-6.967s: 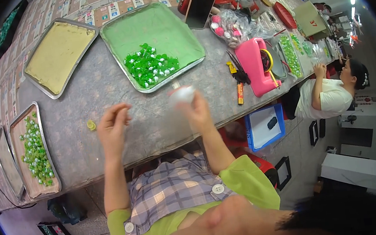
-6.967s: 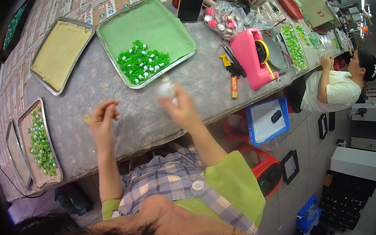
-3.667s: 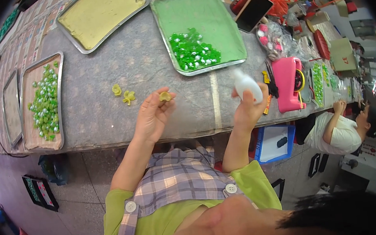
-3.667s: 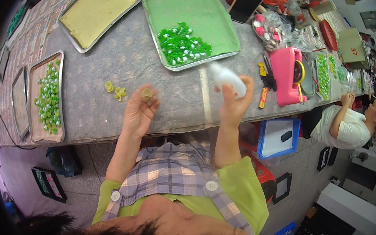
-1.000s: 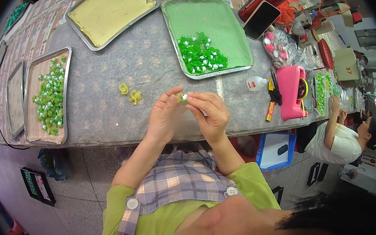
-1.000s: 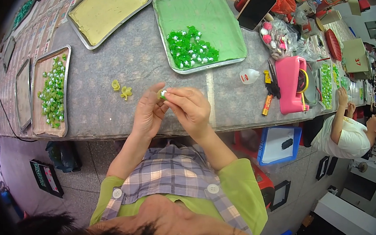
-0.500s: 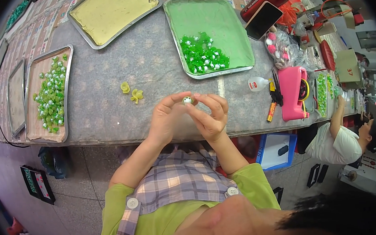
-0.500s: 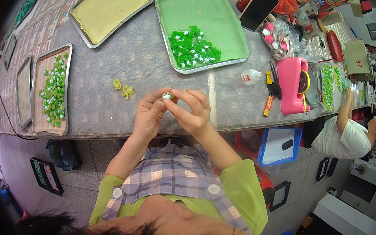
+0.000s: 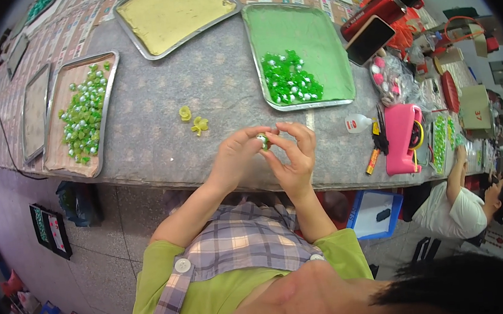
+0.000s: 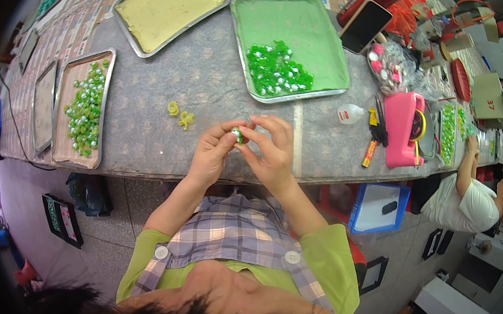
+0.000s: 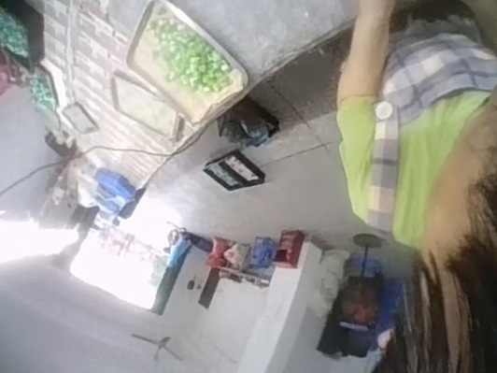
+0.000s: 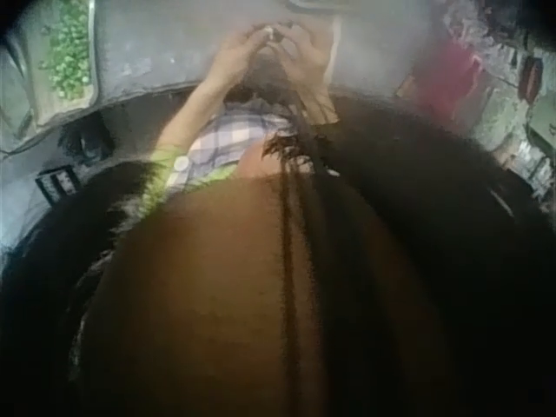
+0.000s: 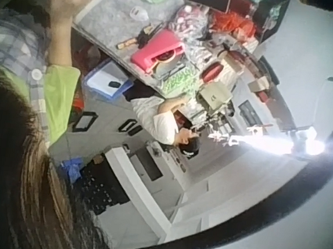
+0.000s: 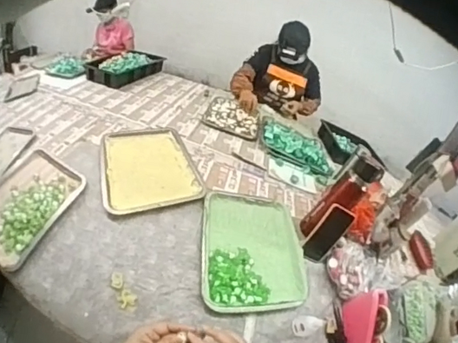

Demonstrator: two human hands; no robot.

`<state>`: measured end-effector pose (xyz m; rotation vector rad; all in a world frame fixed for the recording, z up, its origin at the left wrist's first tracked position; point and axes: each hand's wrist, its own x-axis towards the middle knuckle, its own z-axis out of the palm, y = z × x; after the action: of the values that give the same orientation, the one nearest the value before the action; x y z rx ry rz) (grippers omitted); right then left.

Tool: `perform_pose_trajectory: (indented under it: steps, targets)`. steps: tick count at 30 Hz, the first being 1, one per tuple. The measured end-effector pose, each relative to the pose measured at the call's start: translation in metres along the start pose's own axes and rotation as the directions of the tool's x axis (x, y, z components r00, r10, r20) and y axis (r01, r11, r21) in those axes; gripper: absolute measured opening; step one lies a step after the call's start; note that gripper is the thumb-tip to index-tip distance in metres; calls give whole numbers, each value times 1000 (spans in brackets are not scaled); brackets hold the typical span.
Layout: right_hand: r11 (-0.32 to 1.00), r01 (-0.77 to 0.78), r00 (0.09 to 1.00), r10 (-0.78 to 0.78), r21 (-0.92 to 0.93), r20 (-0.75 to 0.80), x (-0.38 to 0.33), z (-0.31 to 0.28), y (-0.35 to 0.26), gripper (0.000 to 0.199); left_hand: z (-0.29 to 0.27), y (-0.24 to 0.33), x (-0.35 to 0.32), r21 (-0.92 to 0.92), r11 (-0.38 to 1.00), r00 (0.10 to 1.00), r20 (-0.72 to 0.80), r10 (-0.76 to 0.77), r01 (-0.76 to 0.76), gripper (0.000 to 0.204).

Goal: The person assembles small plastic figurine parts by applying glue from a squeeze bottle and attaching the pieces together by hand. Then, the person unpacks and handles small items from a plastic bag on the table.

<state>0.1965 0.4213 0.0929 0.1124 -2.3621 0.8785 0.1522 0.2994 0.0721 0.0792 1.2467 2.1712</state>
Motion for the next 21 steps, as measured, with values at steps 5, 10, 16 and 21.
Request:
perform_pose_trajectory:
  steps: [5, 10, 16, 21]
  targets:
    - [990, -90, 996, 89, 109, 9, -6, 10, -4, 30, -6, -4, 0, -14, 1000, 999, 39, 5, -4, 23]
    - [993, -85, 996, 84, 78, 15, -4, 17, -9, 28, -12, -2, -1, -75, 997, 999, 35, 19, -16, 22]
    - [992, -69, 998, 70, 106, -2, -1, 34, -13, 27, -20, 4, -1, -78, 997, 999, -27, 28, -30, 21]
    - [974, -110, 994, 113, 197, -2, 6, 34, -10, 27, -17, 14, 0, -51, 997, 998, -15, 65, -66, 21]
